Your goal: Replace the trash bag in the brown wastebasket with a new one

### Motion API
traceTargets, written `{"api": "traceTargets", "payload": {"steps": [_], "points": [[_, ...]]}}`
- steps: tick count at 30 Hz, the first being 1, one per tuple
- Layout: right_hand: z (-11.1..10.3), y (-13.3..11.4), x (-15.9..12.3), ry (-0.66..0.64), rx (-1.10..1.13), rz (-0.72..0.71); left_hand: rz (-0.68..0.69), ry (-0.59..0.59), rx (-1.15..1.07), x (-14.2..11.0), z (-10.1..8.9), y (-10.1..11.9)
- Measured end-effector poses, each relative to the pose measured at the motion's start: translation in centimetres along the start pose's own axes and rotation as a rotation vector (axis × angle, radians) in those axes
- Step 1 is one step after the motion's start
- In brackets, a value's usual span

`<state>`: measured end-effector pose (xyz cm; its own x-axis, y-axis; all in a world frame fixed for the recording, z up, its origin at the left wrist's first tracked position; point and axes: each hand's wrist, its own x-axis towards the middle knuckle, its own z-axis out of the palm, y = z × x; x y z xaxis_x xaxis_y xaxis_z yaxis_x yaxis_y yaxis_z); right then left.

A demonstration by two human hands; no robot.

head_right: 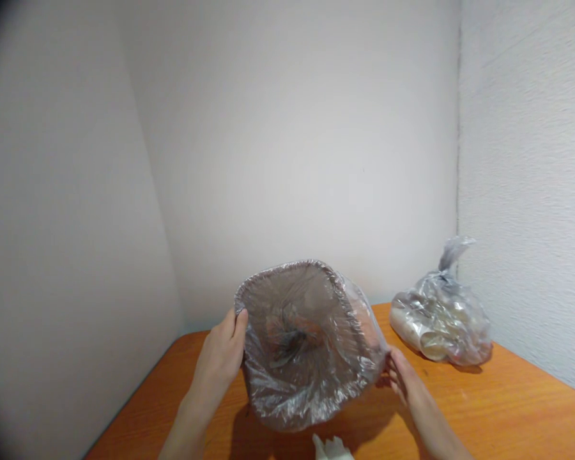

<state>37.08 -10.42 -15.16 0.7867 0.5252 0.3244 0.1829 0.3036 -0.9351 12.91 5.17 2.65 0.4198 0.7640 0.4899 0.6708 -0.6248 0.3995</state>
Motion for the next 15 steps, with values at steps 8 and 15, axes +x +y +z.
{"api": "traceTargets", "payload": {"steps": [8, 15], "points": [[1.7, -1.4, 3.2, -0.04, 0.212, 0.025, -0.009, -0.008, -0.011, 0.2, -0.3, -0.4], [4.7, -0.4, 5.0, -0.196, 0.227, 0.057, 0.01, -0.008, -0.056, 0.3, -0.1, -0.8]]}}
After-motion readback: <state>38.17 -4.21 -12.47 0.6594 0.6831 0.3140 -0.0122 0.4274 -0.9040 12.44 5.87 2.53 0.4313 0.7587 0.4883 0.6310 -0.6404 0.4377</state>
